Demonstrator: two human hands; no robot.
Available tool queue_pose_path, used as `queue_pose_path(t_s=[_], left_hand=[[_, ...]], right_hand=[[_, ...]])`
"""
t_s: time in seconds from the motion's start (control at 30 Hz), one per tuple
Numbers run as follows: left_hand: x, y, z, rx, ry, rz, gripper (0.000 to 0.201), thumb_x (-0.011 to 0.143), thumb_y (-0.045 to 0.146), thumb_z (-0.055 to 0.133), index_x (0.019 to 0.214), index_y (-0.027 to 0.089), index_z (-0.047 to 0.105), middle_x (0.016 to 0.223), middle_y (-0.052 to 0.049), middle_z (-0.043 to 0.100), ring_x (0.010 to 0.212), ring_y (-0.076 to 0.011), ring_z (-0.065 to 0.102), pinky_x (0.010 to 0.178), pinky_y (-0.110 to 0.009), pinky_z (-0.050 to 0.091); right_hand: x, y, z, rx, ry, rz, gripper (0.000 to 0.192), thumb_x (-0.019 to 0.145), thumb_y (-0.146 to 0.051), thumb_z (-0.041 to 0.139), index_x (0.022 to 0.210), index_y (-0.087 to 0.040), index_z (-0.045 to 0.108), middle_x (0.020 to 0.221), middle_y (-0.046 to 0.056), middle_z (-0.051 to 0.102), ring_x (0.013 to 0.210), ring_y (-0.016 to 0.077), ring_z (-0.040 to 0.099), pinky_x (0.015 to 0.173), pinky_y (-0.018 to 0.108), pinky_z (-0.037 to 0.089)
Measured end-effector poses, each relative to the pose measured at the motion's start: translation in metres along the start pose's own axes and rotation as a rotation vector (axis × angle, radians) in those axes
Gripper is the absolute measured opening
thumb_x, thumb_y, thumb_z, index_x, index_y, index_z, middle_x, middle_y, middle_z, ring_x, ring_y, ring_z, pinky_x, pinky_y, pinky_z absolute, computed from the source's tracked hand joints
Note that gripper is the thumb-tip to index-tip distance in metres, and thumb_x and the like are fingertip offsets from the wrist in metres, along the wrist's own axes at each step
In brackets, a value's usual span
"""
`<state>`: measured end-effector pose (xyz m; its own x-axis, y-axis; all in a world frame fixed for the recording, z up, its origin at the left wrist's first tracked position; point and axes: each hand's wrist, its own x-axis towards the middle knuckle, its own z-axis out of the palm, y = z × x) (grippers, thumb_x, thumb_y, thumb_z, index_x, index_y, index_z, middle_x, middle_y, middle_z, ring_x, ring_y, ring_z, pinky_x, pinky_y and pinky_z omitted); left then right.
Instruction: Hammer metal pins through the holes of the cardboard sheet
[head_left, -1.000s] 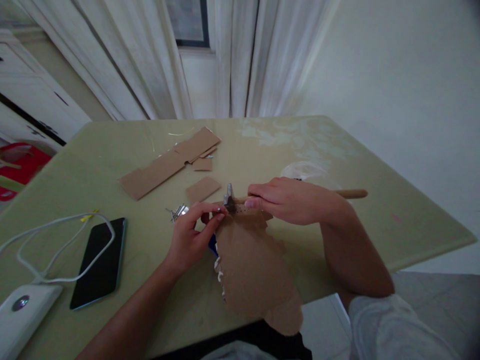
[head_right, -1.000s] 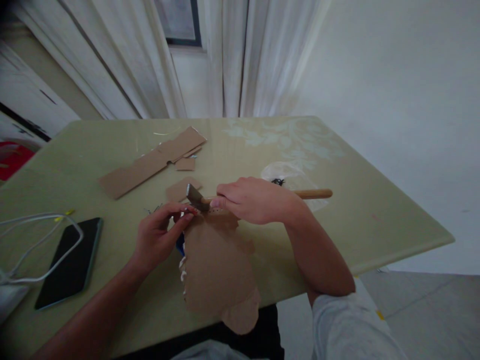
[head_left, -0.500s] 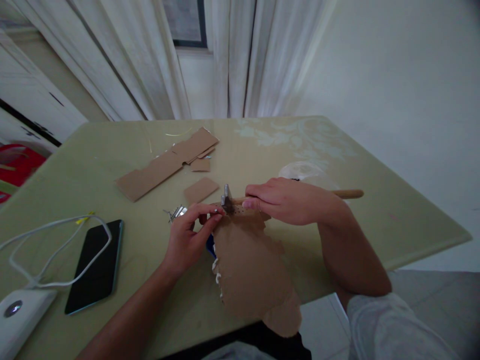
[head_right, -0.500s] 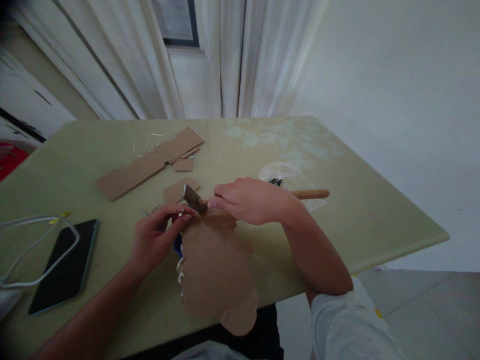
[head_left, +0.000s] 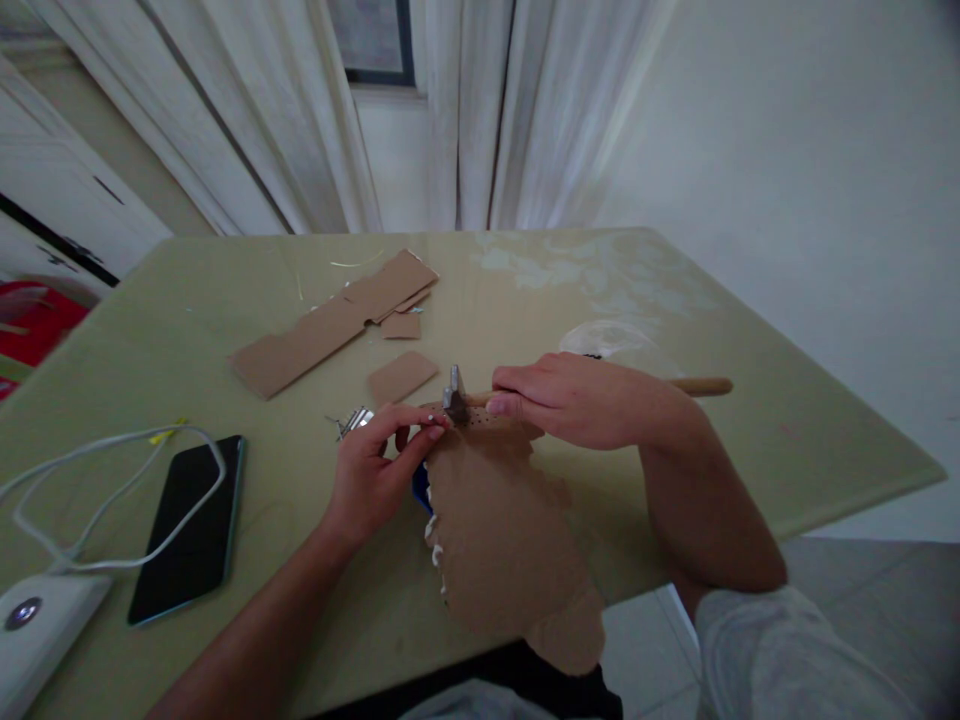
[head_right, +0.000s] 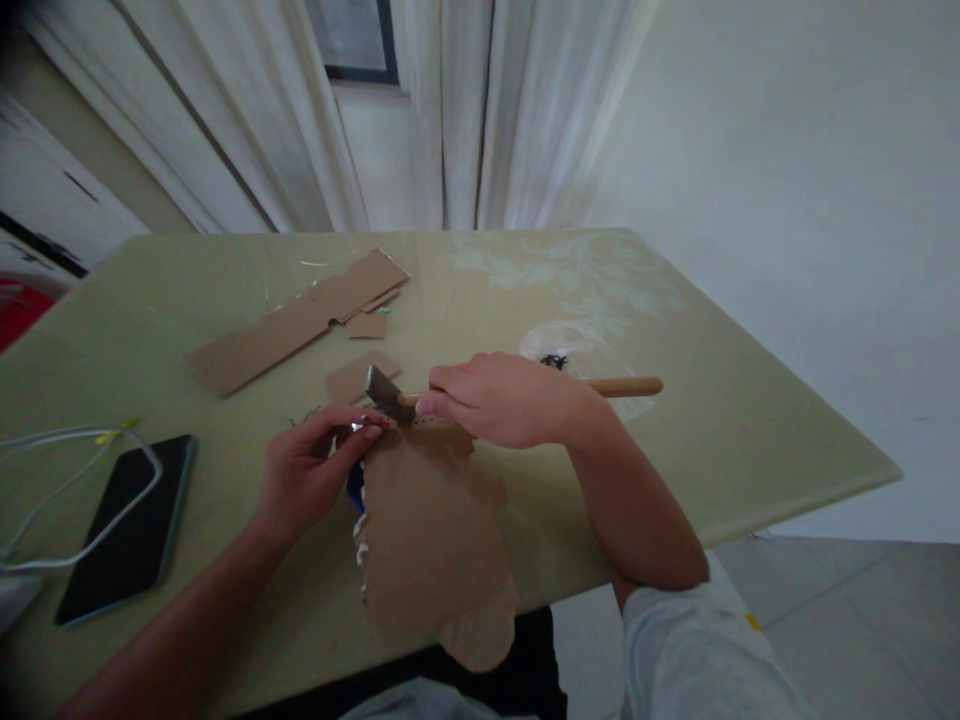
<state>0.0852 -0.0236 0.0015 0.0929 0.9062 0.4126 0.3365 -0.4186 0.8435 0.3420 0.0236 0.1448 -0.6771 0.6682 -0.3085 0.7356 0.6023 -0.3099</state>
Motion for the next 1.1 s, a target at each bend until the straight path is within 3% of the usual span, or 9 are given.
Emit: queue_pose_path(t_s=[0.2,0.63,0.93,1.1], left_hand=[[0.001,0.002,-0.001,-0.016,-0.015,-0.011,0.007,0.1,0.027,0.076,0.102,0.026,0.082,0.098,-0.001,0.085,0.077,-0.0147,0.07,0.07,-0.027,0.054],[0.003,0.008,-0.001,0.048,-0.026,0.035,0.008,0.1,0.027,0.074,0.101,0.025,0.082,0.097,-0.001,0.085,0.07,-0.0135,0.065,0.066,-0.027,0.053],[0.004,0.011,-0.002,0.07,-0.026,0.081,0.01,0.1,0.023,0.075,0.103,0.026,0.083,0.096,-0.001,0.085,0.07,-0.0139,0.065,0.063,-0.026,0.051],[0.005,0.013,-0.001,0.077,-0.026,0.086,0.009,0.098,0.021,0.075,0.1,0.026,0.083,0.094,0.0,0.085,0.067,-0.0133,0.063,0.061,-0.026,0.05]], right_hand=[[0.0,0.002,0.001,0.005,0.017,-0.008,0.042,0.118,-0.046,0.037,0.109,-0.019,0.068,0.09,0.008,0.073,0.076,0.0202,0.062,0.07,0.033,0.034],[0.0,0.002,0.002,-0.016,0.021,-0.018,0.041,0.118,-0.046,0.036,0.109,-0.02,0.067,0.093,0.007,0.074,0.078,0.0209,0.063,0.071,0.033,0.032],[-0.007,-0.003,-0.008,0.057,0.182,-0.053,0.046,0.119,-0.047,0.033,0.102,-0.019,0.065,0.082,0.003,0.068,0.069,0.0173,0.056,0.071,0.033,0.03],[-0.01,-0.007,-0.01,0.063,0.167,-0.082,0.047,0.12,-0.049,0.032,0.099,-0.02,0.063,0.076,0.001,0.063,0.067,0.0167,0.054,0.07,0.034,0.028]])
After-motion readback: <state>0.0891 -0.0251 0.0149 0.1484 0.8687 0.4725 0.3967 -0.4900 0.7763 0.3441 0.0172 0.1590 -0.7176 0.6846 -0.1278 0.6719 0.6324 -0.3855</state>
